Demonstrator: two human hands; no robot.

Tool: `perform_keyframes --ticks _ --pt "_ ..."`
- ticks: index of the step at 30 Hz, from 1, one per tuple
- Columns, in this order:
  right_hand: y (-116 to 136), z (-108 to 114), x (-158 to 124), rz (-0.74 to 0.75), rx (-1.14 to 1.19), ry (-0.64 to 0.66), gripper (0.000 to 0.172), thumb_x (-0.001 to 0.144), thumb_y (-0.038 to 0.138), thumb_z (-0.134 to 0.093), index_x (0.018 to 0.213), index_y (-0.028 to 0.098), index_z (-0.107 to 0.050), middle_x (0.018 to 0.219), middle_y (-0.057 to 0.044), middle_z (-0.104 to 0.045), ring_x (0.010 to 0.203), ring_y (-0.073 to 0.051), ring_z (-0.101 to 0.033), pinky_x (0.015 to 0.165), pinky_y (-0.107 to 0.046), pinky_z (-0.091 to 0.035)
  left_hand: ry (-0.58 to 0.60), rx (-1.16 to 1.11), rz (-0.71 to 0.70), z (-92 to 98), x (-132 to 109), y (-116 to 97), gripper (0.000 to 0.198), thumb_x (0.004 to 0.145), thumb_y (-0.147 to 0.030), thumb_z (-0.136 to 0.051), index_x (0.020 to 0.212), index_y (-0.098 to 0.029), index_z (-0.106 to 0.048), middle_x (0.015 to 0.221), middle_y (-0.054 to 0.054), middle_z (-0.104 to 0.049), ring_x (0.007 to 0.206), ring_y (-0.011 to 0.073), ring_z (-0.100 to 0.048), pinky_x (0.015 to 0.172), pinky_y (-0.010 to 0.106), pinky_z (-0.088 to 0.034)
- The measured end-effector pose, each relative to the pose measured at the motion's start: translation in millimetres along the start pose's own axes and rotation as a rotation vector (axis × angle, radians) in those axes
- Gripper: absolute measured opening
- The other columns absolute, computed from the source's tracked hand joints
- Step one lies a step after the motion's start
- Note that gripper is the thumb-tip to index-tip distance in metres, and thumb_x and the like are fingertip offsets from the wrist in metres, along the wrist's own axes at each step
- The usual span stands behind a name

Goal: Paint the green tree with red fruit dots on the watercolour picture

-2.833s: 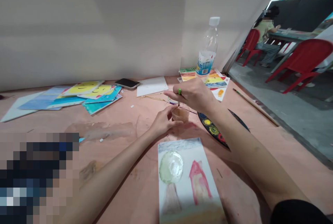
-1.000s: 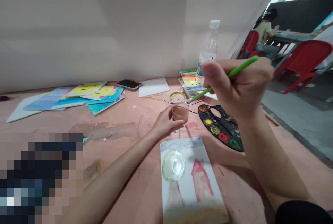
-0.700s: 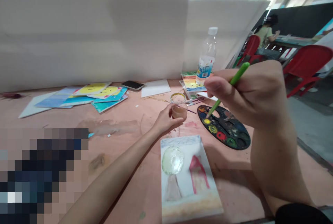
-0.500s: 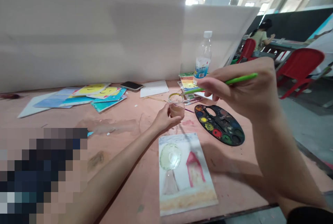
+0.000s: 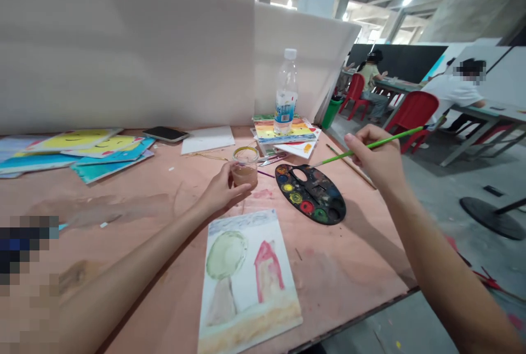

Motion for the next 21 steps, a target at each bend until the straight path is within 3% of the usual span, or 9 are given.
perform_keyframes --ticks 3,5,7,9,11,13,16,18,21 --pt "-5.7 -12.5 -2.3 -0.094 0.150 0.140 0.043 0.087 0.061 -0.062 0.080 0.020 -0.067 0.062 -0.004 -0.064 0.052 -0.018 -0.060 0.048 -0.032 -0.049 -0.004 0.006 0.011 1.4 -0.6 -4.9 0.069 0.075 -0.039 -0.076 0.133 -0.020 -0.045 0.132 0.012 -0.062 0.122 0.0289 -0.060 0.101 0.043 -0.049" --pt "-6.7 -16.3 -4.9 -0.149 0.246 0.226 0.040 0.085 0.059 -0.066 0.085 0.019 -0.070 0.070 -0.007 -0.069 0.061 -0.019 -0.066 0.055 -0.033 -0.054 -0.009 0.007 0.021 2.3 -0.9 -6.3 0.069 0.074 -0.039 -0.076 0.133 -0.020 -0.045 0.130 0.011 -0.063 0.120 0.0288 -0.061 0.100 0.044 -0.051" --pt "-10.4 -16.3 -7.2 -0.181 0.308 0.256 0.030 0.074 0.047 -0.082 0.075 0.020 -0.067 0.067 -0.003 -0.066 0.060 -0.016 -0.063 0.054 -0.028 -0.051 -0.007 0.014 0.036 2.8 -0.5 -4.6 0.070 0.074 -0.040 -0.078 0.133 -0.021 -0.045 0.130 0.011 -0.063 0.117 0.0284 -0.062 0.099 0.044 -0.052" --pt "-18.8 -14.7 -9.4 -0.205 0.349 0.239 0.039 0.064 0.037 -0.090 0.064 0.021 -0.055 0.058 0.003 -0.055 0.050 -0.010 -0.051 0.047 -0.023 -0.042 -0.004 0.037 0.049 3.0 0.3 -1.1 0.071 0.074 -0.040 -0.078 0.133 -0.022 -0.044 0.131 0.011 -0.062 0.118 0.0287 -0.062 0.099 0.045 -0.052" --pt "-30.9 -14.9 -13.0 -0.249 0.394 0.235 0.048 0.065 0.041 -0.089 0.061 0.022 -0.045 0.052 0.007 -0.044 0.044 -0.008 -0.041 0.042 -0.022 -0.034 -0.006 0.060 0.055 3.0 1.3 2.0 0.070 0.075 -0.041 -0.078 0.134 -0.023 -0.044 0.134 0.011 -0.060 0.120 0.0294 -0.060 0.098 0.045 -0.053" --pt "-43.7 -18.2 -19.9 -0.305 0.426 0.266 0.041 0.075 0.052 -0.079 0.067 0.023 -0.051 0.052 0.006 -0.047 0.043 -0.010 -0.044 0.042 -0.024 -0.036 -0.012 0.072 0.061 2.9 1.7 3.0 0.068 0.076 -0.043 -0.076 0.133 -0.023 -0.046 0.134 0.010 -0.060 0.122 0.0301 -0.059 0.097 0.044 -0.054" --pt "-55.9 -26.1 -37.6 -0.358 0.449 0.308 0.033 0.085 0.058 -0.065 0.087 0.025 -0.065 0.071 -0.004 -0.067 0.063 -0.020 -0.065 0.055 -0.034 -0.052 -0.020 0.101 0.091 3.3 1.3 1.4 0.070 0.075 -0.048 -0.076 0.134 -0.023 -0.046 0.134 0.011 -0.059 0.121 0.0311 -0.059 0.091 0.042 -0.057" --pt "-55.6 -30.5 -51.5 -0.361 0.438 0.315 0.022 0.083 0.049 -0.071 0.087 0.026 -0.069 0.084 -0.007 -0.072 0.076 -0.022 -0.069 0.065 -0.036 -0.056 -0.030 0.124 0.113 4.0 0.8 0.3 0.074 0.073 -0.050 -0.076 0.135 -0.023 -0.046 0.135 0.011 -0.059 0.118 0.0322 -0.061 0.083 0.040 -0.059" --pt "-44.0 -32.5 -66.4 -0.286 0.336 0.355 0.006 0.076 0.027 -0.079 0.079 0.028 -0.074 0.086 -0.004 -0.073 0.080 -0.020 -0.069 0.068 -0.031 -0.056 -0.033 0.162 0.140 4.7 0.7 1.8 0.073 0.072 -0.053 -0.076 0.134 -0.026 -0.048 0.134 0.010 -0.060 0.113 0.0331 -0.063 0.074 0.040 -0.060"
Point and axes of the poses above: each hand's wrist, its own x-axis towards the middle knuckle, its own z-axis out of the back of the hand, y = z × x, the point moved 3 cm from there along x, towards the middle knuckle
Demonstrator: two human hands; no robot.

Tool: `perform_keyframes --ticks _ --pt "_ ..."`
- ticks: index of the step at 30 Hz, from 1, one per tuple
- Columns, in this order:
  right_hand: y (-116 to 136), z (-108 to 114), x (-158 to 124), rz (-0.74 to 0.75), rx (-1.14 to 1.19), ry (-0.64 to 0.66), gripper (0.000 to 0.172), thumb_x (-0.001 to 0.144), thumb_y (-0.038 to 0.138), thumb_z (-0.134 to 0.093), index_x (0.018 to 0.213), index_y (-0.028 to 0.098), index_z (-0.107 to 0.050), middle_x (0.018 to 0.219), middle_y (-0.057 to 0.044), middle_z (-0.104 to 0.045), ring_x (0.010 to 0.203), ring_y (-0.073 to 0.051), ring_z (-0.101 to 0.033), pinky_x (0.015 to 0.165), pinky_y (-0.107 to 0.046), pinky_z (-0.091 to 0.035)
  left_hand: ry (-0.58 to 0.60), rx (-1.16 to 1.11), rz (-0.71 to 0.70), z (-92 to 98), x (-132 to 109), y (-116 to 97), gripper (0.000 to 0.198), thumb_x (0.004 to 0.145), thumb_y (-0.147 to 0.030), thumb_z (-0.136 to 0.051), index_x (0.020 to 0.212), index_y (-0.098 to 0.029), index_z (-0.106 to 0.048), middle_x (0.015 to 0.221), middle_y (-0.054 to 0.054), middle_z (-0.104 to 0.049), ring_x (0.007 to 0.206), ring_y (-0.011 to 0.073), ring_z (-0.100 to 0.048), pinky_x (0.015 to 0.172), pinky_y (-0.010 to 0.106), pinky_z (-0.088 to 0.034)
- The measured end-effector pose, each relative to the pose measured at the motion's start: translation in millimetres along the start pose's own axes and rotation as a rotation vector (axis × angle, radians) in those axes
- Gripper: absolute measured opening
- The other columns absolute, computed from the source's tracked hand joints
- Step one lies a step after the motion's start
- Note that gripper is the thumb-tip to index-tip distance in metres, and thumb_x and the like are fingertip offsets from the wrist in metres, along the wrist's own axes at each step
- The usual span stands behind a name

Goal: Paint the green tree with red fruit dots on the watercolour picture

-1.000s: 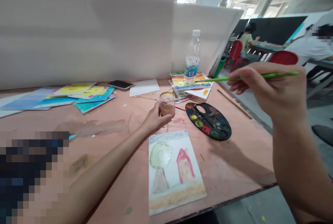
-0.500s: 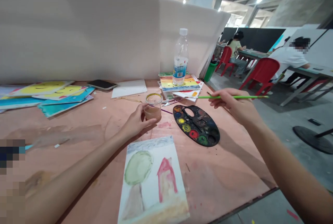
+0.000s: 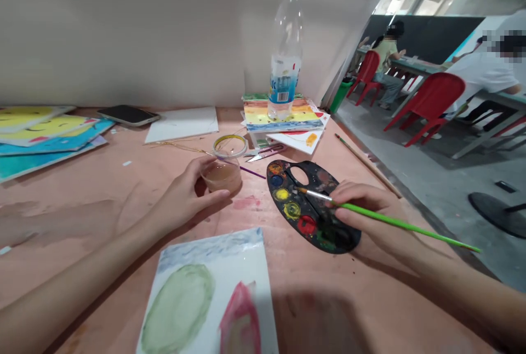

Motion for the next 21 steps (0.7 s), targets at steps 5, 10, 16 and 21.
perform_keyframes --ticks 5,10,16,21 --pt "11.4 -1.7 -8.3 0.031 -0.304 0.127 0.006 0.081 0.020 -0.072 0.079 0.026 -0.074 0.073 -0.001 -0.070 0.063 -0.015 -0.064 0.054 -0.025 -0.048 0.003 0.050 0.002 0.3 1.5 3.3 0.075 0.072 -0.057 -0.076 0.136 -0.031 -0.047 0.134 0.008 -0.059 0.108 0.0343 -0.063 0.072 0.043 -0.059" --pt "10.7 -1.9 -8.5 0.101 -0.481 0.178 0.010 0.085 0.022 -0.069 0.076 0.025 -0.073 0.068 0.000 -0.068 0.058 -0.014 -0.060 0.052 -0.026 -0.043 0.006 0.067 -0.009 2.1 0.9 -2.8 0.074 0.070 -0.061 -0.073 0.133 -0.032 -0.048 0.135 0.006 -0.059 0.116 0.0378 -0.059 0.089 0.054 -0.055" --pt "12.0 -5.6 -8.9 0.177 -0.493 0.215 0.012 0.089 0.023 -0.070 0.077 0.023 -0.072 0.071 0.002 -0.068 0.066 -0.011 -0.061 0.058 -0.023 -0.045 -0.002 0.074 -0.012 2.4 -0.3 -7.7 0.073 0.069 -0.060 -0.073 0.132 -0.031 -0.049 0.131 0.006 -0.061 0.118 0.0395 -0.058 0.099 0.061 -0.049" --pt "10.5 -4.4 -10.9 0.214 -0.523 0.264 0.013 0.091 0.020 -0.067 0.078 0.022 -0.069 0.071 0.003 -0.065 0.067 -0.010 -0.059 0.060 -0.022 -0.044 0.041 0.030 -0.013 1.7 -1.5 -8.7 0.076 0.071 -0.063 -0.073 0.134 -0.032 -0.045 0.140 0.006 -0.055 0.129 0.0399 -0.052 0.109 0.064 -0.040"
Point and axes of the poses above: each hand's wrist, its own x-axis towards the middle knuckle, its own z-axis out of the back of the hand, y = z × x, the point moved 3 cm from there along x, towards the middle knuckle
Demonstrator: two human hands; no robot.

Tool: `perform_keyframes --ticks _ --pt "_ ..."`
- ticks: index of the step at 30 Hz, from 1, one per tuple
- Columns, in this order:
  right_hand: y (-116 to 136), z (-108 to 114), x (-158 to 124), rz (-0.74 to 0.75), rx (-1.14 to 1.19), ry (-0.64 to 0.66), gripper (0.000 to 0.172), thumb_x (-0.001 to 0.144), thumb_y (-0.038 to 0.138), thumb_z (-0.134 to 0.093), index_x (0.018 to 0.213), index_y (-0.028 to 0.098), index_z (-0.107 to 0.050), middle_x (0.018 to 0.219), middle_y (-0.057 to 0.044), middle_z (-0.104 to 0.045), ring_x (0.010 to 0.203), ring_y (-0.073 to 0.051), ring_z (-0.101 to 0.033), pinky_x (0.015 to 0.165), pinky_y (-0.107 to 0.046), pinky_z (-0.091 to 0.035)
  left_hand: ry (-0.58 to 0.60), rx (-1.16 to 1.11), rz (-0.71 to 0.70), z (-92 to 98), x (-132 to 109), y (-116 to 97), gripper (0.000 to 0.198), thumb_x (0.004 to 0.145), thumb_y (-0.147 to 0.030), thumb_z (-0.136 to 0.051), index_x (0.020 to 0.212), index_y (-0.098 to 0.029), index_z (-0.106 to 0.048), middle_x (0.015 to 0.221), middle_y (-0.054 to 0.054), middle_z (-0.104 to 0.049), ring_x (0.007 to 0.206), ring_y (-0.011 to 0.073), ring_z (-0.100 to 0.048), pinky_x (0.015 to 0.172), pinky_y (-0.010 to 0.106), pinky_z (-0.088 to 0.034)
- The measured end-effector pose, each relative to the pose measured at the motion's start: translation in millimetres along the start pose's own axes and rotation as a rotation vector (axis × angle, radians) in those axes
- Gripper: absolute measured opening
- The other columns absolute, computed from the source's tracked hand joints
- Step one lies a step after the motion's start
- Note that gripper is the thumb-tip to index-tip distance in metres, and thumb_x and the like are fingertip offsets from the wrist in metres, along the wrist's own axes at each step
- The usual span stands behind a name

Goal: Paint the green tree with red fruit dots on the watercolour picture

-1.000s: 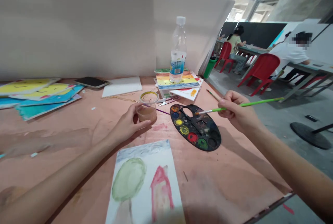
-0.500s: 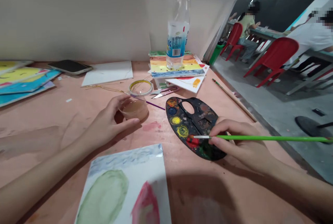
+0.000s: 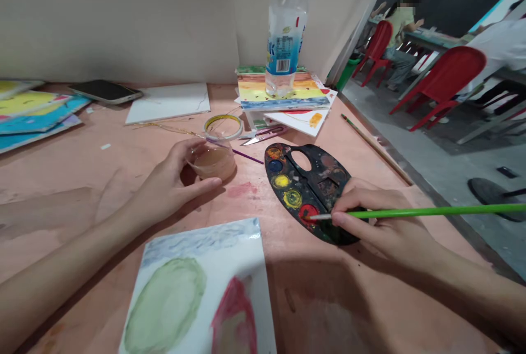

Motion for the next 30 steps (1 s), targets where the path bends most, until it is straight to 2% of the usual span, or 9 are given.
perform_keyframes --ticks 4,9,14,21,30 --pt "-0.9 0.4 -0.9 -0.004 -0.004 0.018 0.010 0.093 0.020 -0.066 0.084 0.023 -0.069 0.077 0.003 -0.066 0.072 -0.009 -0.059 0.064 -0.021 -0.044 0.006 -0.007 0.025 0.5 -1.2 -1.5 0.077 0.069 -0.067 -0.072 0.132 -0.033 -0.046 0.139 0.006 -0.056 0.123 0.0416 -0.056 0.103 0.065 -0.046" --pt "2.4 0.2 -0.9 0.011 0.008 0.046 0.013 0.093 0.017 -0.063 0.082 0.023 -0.067 0.074 0.004 -0.065 0.070 -0.008 -0.058 0.061 -0.020 -0.043 0.016 -0.015 0.056 -0.8 -3.1 -3.5 0.079 0.071 -0.067 -0.072 0.136 -0.032 -0.043 0.141 0.007 -0.053 0.121 0.0410 -0.056 0.088 0.056 -0.055" --pt "1.9 1.0 -2.7 0.007 -0.037 0.044 0.010 0.092 0.017 -0.065 0.087 0.024 -0.069 0.078 0.004 -0.066 0.074 -0.008 -0.059 0.064 -0.019 -0.043 0.036 0.013 0.073 -1.0 -5.3 -10.2 0.079 0.077 -0.065 -0.069 0.139 -0.025 -0.041 0.139 0.007 -0.053 0.124 0.0382 -0.052 0.092 0.047 -0.052" --pt "1.9 3.9 -2.4 0.015 -0.025 0.050 0.010 0.091 0.017 -0.065 0.085 0.023 -0.070 0.077 0.002 -0.068 0.072 -0.010 -0.061 0.063 -0.022 -0.045 0.032 0.048 0.036 0.7 -3.1 -10.9 0.078 0.079 -0.062 -0.070 0.140 -0.022 -0.041 0.139 0.009 -0.053 0.125 0.0344 -0.052 0.102 0.048 -0.044" --pt "4.2 5.0 -4.1 -0.025 -0.039 0.096 0.012 0.092 0.018 -0.063 0.084 0.023 -0.071 0.077 0.001 -0.066 0.070 -0.010 -0.061 0.061 -0.021 -0.044 0.014 0.066 0.055 0.1 -2.2 -10.5 0.076 0.075 -0.059 -0.072 0.136 -0.022 -0.044 0.134 0.009 -0.058 0.107 0.0301 -0.061 0.086 0.041 -0.052"
Point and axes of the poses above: each hand's wrist, its own x-axis towards the middle knuckle, its own z-axis out of the back of the hand, y = z × x, the point moved 3 cm from there along x, towards the middle knuckle
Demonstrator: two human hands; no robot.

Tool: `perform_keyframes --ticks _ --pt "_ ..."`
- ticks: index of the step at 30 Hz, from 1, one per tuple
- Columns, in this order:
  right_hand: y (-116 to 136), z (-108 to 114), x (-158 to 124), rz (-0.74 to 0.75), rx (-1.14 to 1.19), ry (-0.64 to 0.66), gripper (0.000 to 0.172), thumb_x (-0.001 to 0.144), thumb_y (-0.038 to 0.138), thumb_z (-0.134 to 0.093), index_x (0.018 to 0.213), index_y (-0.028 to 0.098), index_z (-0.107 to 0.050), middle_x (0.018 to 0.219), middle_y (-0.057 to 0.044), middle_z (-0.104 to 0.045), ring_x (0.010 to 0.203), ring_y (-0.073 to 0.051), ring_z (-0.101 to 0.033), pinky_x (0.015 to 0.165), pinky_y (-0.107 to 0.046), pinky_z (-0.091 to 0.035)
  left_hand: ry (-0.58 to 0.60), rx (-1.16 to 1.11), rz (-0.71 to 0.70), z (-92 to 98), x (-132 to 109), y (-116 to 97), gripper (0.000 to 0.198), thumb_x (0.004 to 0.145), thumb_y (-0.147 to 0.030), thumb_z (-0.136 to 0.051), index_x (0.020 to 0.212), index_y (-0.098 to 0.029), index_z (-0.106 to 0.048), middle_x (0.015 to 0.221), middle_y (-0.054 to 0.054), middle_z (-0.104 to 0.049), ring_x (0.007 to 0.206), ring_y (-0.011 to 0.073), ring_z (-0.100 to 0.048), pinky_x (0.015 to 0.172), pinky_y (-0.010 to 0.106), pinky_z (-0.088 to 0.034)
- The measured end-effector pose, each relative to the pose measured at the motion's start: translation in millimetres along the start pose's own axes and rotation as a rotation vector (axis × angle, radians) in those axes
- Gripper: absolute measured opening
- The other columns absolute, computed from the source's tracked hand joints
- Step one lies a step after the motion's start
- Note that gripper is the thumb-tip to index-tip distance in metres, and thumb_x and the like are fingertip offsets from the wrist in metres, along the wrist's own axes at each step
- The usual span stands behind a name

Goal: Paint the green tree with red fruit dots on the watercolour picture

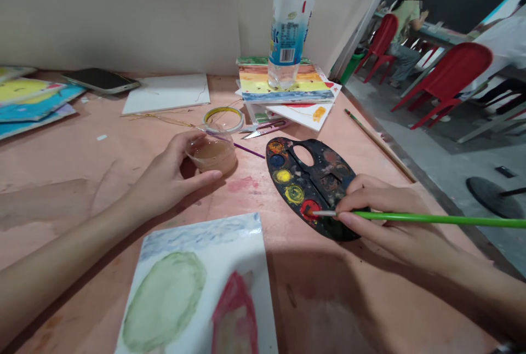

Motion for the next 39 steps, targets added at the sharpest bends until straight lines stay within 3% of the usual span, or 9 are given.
perform_keyframes --ticks 9,16,21,27,33,39 --pt "2.4 0.2 3.9 0.031 -0.015 0.019 0.014 0.092 0.016 -0.061 0.084 0.023 -0.071 0.074 0.002 -0.065 0.069 -0.009 -0.060 0.060 -0.019 -0.044 -0.021 0.058 0.001 1.3 0.3 -2.4 0.071 0.074 -0.058 -0.070 0.131 -0.022 -0.049 0.118 0.007 -0.064 0.105 0.0310 -0.060 0.071 0.034 -0.052" --pt "4.4 1.7 2.5 0.045 0.000 0.032 0.016 0.093 0.018 -0.059 0.080 0.021 -0.069 0.072 0.001 -0.064 0.067 -0.009 -0.059 0.058 -0.020 -0.043 -0.012 0.020 -0.007 0.0 1.5 8.7 0.073 0.073 -0.061 -0.071 0.134 -0.032 -0.045 0.137 0.007 -0.057 0.114 0.0360 -0.060 0.082 0.048 -0.056" --pt "8.2 2.2 2.4 0.039 -0.035 0.087 0.014 0.092 0.015 -0.060 0.086 0.022 -0.069 0.079 0.000 -0.067 0.072 -0.011 -0.061 0.062 -0.022 -0.046 0.007 0.004 -0.030 0.3 1.0 8.7 0.073 0.074 -0.065 -0.070 0.134 -0.033 -0.043 0.139 0.008 -0.055 0.124 0.0397 -0.055 0.097 0.059 -0.051" --pt "11.9 4.1 2.1 0.047 -0.030 0.032 0.017 0.093 0.016 -0.058 0.079 0.021 -0.067 0.074 0.000 -0.064 0.068 -0.011 -0.060 0.059 -0.021 -0.045 -0.003 -0.005 -0.011 0.1 0.6 5.1 0.074 0.073 -0.065 -0.071 0.133 -0.031 -0.045 0.138 0.008 -0.056 0.119 0.0396 -0.058 0.091 0.057 -0.054" --pt "11.0 2.6 2.6 0.103 -0.109 0.090 0.012 0.090 0.013 -0.060 0.083 0.021 -0.067 0.076 -0.001 -0.069 0.071 -0.013 -0.062 0.061 -0.025 -0.048 0.005 0.033 0.012 -0.2 0.9 4.7 0.072 0.074 -0.064 -0.070 0.133 -0.031 -0.045 0.130 0.009 -0.060 0.114 0.0417 -0.060 0.080 0.055 -0.056" --pt "10.0 2.2 -0.4 0.104 -0.090 0.090 0.010 0.093 0.015 -0.059 0.088 0.021 -0.065 0.078 -0.002 -0.068 0.075 -0.015 -0.061 0.063 -0.027 -0.048 0.009 0.014 -0.004 0.2 1.4 4.7 0.071 0.073 -0.065 -0.070 0.131 -0.031 -0.046 0.130 0.008 -0.060 0.114 0.0409 -0.060 0.082 0.055 -0.055"
Point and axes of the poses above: each hand's wrist, its own x-axis towards the middle knuckle, its own z-axis out of the back of the hand, y = z × x, the point moved 3 cm from there along x, towards the middle knuckle
